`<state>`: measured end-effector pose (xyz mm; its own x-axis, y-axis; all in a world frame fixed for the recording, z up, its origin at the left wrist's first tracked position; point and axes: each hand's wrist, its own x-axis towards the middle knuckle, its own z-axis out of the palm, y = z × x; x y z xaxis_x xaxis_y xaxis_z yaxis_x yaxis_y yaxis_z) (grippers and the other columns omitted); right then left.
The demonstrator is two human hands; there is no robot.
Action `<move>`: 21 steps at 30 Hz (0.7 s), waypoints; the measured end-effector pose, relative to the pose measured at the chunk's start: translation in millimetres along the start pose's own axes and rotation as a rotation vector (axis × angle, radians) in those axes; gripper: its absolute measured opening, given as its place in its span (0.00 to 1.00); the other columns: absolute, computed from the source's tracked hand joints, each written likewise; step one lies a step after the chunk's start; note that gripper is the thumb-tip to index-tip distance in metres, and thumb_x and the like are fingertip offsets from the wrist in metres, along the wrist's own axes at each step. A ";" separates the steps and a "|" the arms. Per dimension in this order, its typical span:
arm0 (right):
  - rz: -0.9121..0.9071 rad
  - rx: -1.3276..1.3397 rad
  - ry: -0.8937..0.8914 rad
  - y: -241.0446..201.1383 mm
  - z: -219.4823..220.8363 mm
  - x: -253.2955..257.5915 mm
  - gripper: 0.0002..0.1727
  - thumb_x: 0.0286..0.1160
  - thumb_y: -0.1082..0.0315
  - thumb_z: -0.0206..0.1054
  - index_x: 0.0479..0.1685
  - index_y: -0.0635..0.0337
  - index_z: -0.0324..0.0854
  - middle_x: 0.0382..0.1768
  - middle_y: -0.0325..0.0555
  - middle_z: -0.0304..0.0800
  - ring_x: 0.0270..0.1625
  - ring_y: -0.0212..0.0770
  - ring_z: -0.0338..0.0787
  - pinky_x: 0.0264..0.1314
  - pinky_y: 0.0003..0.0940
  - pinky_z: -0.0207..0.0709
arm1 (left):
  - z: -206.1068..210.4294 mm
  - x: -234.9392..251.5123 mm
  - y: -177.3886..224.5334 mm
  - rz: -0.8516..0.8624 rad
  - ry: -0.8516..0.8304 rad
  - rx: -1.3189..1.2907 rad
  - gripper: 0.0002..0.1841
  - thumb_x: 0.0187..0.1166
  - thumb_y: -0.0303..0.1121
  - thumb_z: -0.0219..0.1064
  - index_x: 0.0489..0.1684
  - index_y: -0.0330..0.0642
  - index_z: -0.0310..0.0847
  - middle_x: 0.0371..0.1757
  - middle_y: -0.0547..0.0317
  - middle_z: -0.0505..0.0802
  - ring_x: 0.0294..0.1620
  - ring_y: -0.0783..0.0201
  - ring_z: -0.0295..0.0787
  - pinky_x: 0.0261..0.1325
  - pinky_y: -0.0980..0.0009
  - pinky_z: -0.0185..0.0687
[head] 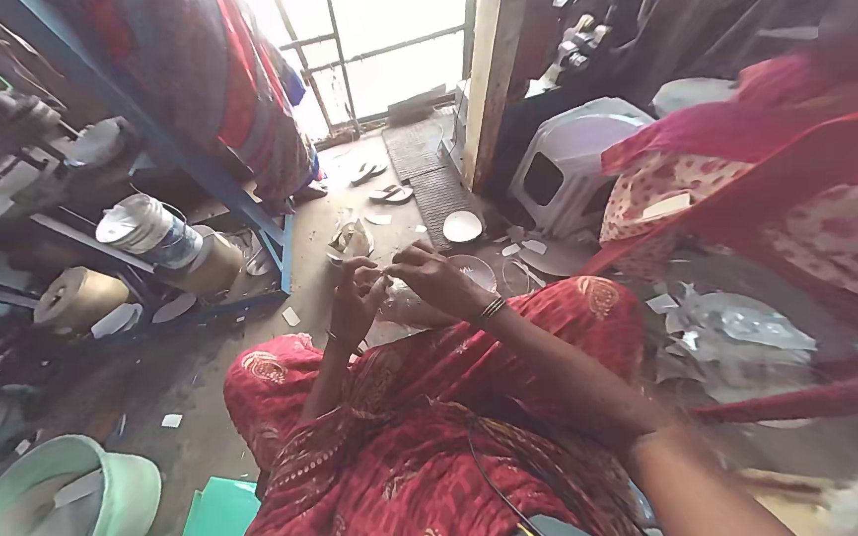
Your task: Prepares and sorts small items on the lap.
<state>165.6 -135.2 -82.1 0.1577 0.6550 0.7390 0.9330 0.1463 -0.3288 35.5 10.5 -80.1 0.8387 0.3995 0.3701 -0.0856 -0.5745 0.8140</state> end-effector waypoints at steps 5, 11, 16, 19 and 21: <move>0.185 0.207 0.043 5.2 0.3 -1.2 0.06 0.75 0.74 0.70 0.42 0.62 0.93 0.41 0.47 0.95 0.46 0.40 0.93 0.55 0.35 0.87 | 1.6 0.1 -1.2 0.029 -0.054 -0.013 0.20 0.80 0.24 0.68 0.67 0.33 0.71 0.49 0.51 0.94 0.39 0.65 0.96 0.46 0.67 0.94; 0.155 0.159 0.078 7.0 -0.4 -4.9 0.07 0.75 0.75 0.69 0.41 0.63 0.93 0.40 0.48 0.96 0.47 0.43 0.93 0.58 0.36 0.85 | 1.7 4.6 1.5 0.106 -0.102 -0.001 0.22 0.78 0.22 0.69 0.69 0.31 0.69 0.47 0.52 0.95 0.37 0.67 0.95 0.44 0.68 0.93; 0.172 0.238 -0.063 6.4 -8.6 -13.5 0.12 0.76 0.72 0.69 0.54 0.61 0.92 0.47 0.46 0.96 0.54 0.41 0.92 0.66 0.38 0.81 | 4.5 7.4 -1.0 0.044 -0.078 0.003 0.23 0.76 0.22 0.71 0.68 0.32 0.69 0.47 0.52 0.95 0.37 0.66 0.96 0.44 0.67 0.95; 0.230 0.296 -0.015 6.2 -6.7 -20.2 0.12 0.71 0.71 0.75 0.52 0.63 0.91 0.45 0.48 0.96 0.50 0.40 0.93 0.62 0.36 0.84 | 8.5 8.6 -0.4 0.024 -0.073 -0.007 0.24 0.73 0.24 0.75 0.66 0.33 0.71 0.43 0.54 0.96 0.38 0.66 0.96 0.46 0.67 0.94; 0.294 0.288 0.050 2.4 -3.6 -23.3 0.10 0.71 0.71 0.75 0.47 0.64 0.92 0.41 0.47 0.96 0.45 0.38 0.93 0.57 0.35 0.86 | 10.1 8.9 6.1 -0.003 -0.094 0.019 0.24 0.72 0.25 0.76 0.66 0.33 0.72 0.44 0.53 0.96 0.38 0.66 0.97 0.46 0.67 0.94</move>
<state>165.3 -152.8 -98.0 0.4261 0.6643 0.6141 0.7183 0.1642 -0.6760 47.9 3.3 -76.5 0.8859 0.3328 0.3231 -0.0736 -0.5869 0.8063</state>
